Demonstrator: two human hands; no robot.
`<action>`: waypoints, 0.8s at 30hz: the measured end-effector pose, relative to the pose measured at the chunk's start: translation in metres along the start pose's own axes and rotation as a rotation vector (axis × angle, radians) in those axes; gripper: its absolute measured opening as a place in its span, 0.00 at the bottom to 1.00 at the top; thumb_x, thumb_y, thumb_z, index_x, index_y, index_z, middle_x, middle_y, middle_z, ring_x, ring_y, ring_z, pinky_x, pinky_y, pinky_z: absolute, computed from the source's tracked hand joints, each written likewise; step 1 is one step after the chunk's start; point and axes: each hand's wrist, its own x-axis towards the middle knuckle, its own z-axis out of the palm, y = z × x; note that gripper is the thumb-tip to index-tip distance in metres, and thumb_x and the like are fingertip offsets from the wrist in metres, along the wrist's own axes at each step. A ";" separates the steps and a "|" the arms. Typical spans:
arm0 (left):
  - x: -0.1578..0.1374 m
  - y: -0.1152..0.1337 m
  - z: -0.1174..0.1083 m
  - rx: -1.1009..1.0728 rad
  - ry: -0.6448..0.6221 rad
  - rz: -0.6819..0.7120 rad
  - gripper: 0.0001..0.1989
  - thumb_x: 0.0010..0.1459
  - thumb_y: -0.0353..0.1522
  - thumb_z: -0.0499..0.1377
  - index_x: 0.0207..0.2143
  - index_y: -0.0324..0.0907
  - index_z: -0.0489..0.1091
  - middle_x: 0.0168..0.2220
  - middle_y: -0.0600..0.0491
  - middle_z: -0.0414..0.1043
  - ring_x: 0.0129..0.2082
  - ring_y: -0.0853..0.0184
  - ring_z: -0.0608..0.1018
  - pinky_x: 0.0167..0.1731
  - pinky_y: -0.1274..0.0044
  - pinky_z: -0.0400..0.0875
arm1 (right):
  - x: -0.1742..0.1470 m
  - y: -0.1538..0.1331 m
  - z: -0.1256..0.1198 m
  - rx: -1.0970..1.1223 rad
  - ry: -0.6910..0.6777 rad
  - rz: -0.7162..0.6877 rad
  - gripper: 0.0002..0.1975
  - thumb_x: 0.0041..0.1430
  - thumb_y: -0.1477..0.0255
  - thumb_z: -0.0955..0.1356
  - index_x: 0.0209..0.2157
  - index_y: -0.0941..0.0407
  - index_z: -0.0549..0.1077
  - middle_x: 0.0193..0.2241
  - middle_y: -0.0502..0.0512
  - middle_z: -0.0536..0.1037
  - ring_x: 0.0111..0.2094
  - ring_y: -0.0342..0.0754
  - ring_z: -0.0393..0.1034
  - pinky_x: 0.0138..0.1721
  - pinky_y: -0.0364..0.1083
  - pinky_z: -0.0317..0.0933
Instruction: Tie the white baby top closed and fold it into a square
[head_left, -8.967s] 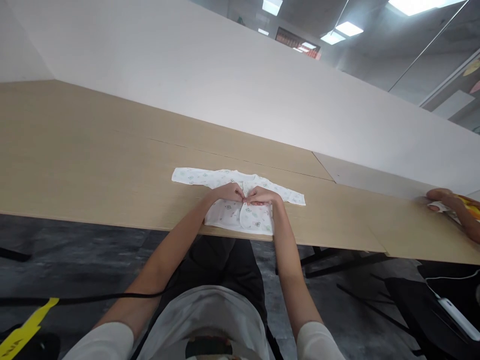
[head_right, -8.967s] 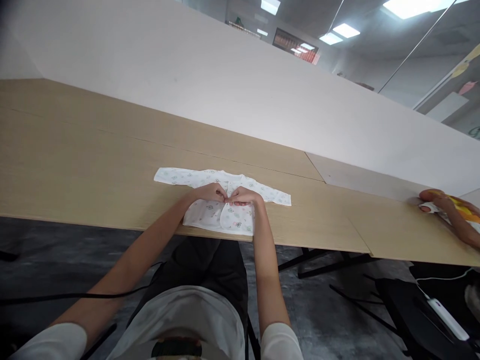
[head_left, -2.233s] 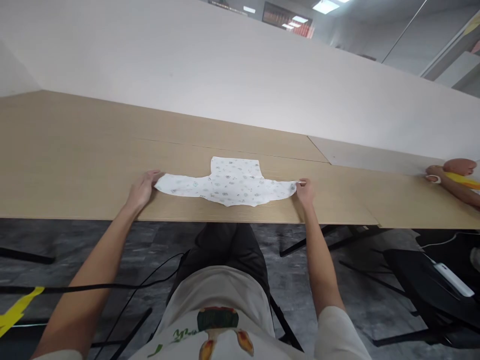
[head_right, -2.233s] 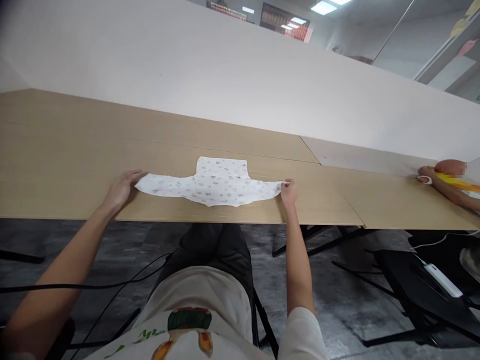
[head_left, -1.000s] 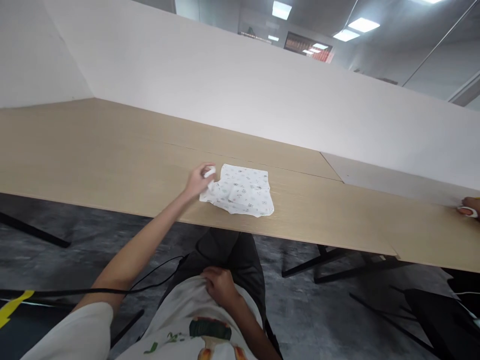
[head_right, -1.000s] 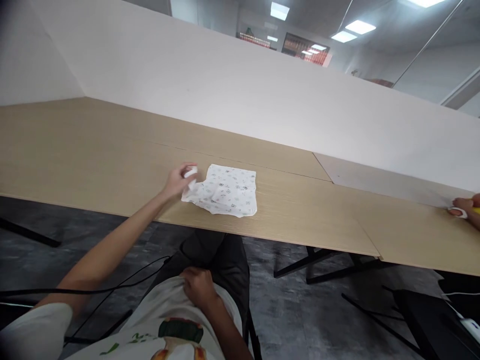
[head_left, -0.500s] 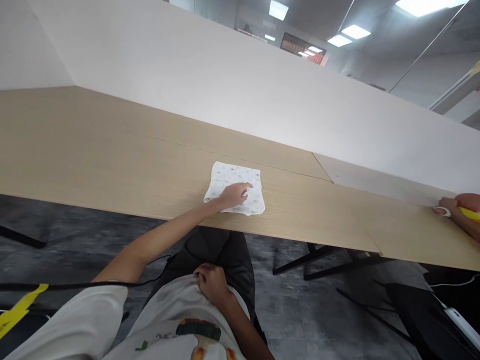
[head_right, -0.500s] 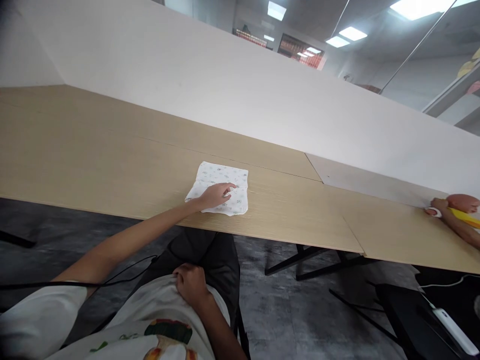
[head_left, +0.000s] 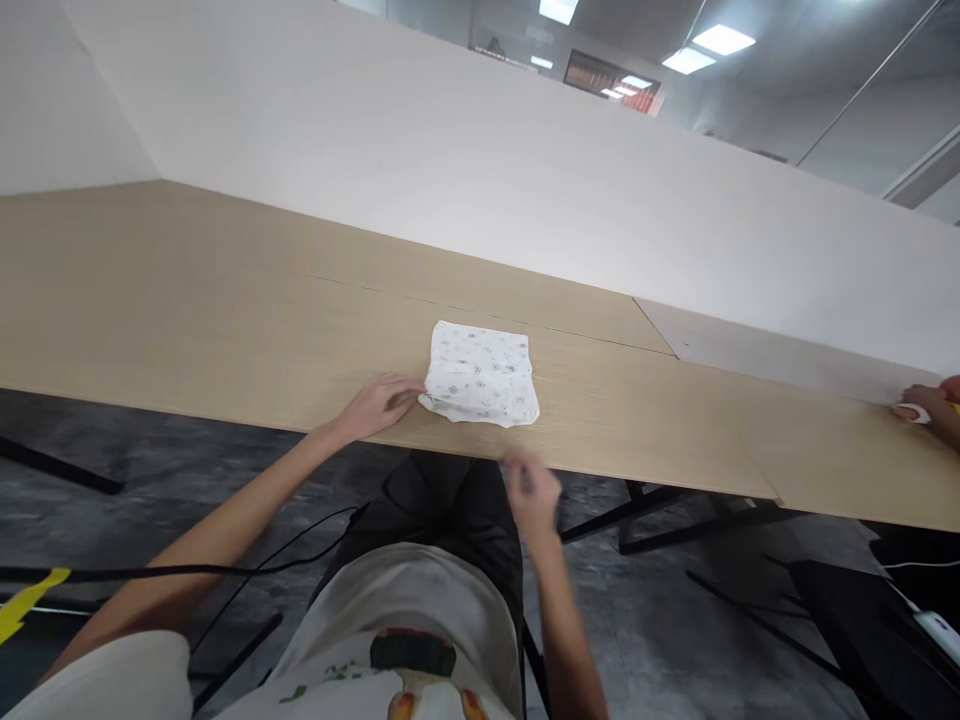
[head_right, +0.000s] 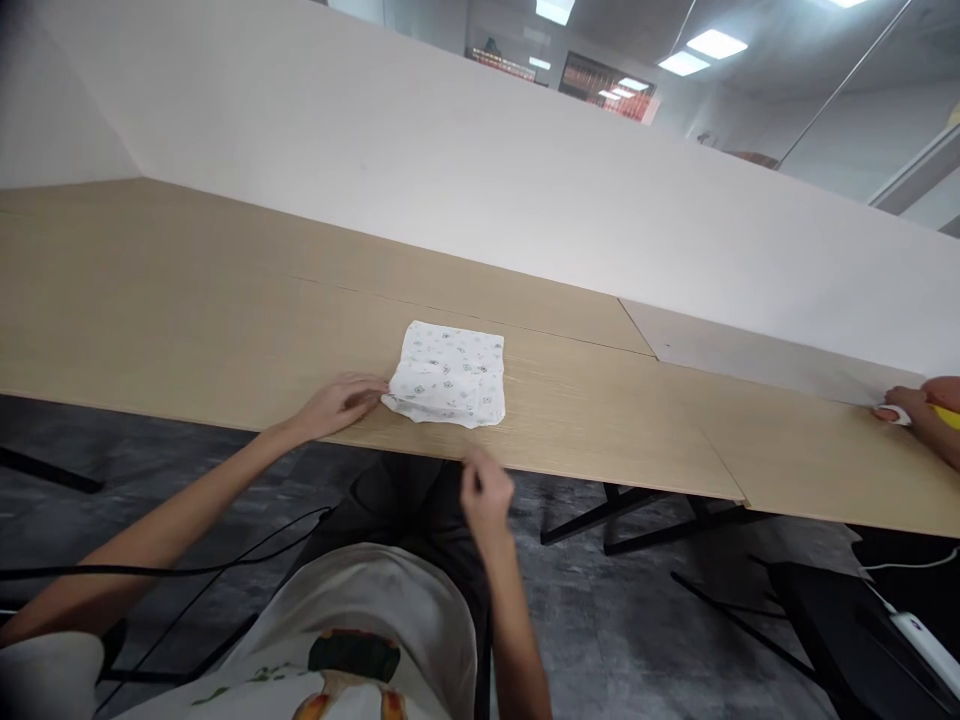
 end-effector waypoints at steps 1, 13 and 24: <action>-0.004 -0.003 -0.003 0.018 -0.013 -0.005 0.20 0.60 0.41 0.48 0.48 0.44 0.72 0.49 0.49 0.73 0.51 0.58 0.72 0.53 0.67 0.63 | 0.019 0.009 -0.015 -0.057 0.092 0.030 0.18 0.61 0.74 0.58 0.45 0.53 0.76 0.40 0.60 0.78 0.40 0.54 0.74 0.44 0.54 0.69; 0.011 -0.002 0.006 0.132 -0.078 0.096 0.19 0.63 0.39 0.46 0.41 0.44 0.75 0.42 0.47 0.76 0.42 0.58 0.75 0.46 0.67 0.67 | 0.087 0.047 -0.033 -0.257 -0.246 -0.165 0.14 0.57 0.80 0.61 0.39 0.58 0.77 0.44 0.64 0.74 0.49 0.55 0.67 0.48 0.53 0.63; 0.048 0.015 -0.027 -0.078 0.189 -0.022 0.20 0.63 0.41 0.43 0.45 0.41 0.69 0.44 0.47 0.72 0.46 0.60 0.72 0.50 0.69 0.65 | 0.144 0.034 -0.070 0.206 -0.149 0.154 0.18 0.53 0.68 0.68 0.46 0.57 0.74 0.30 0.54 0.76 0.33 0.47 0.71 0.40 0.48 0.66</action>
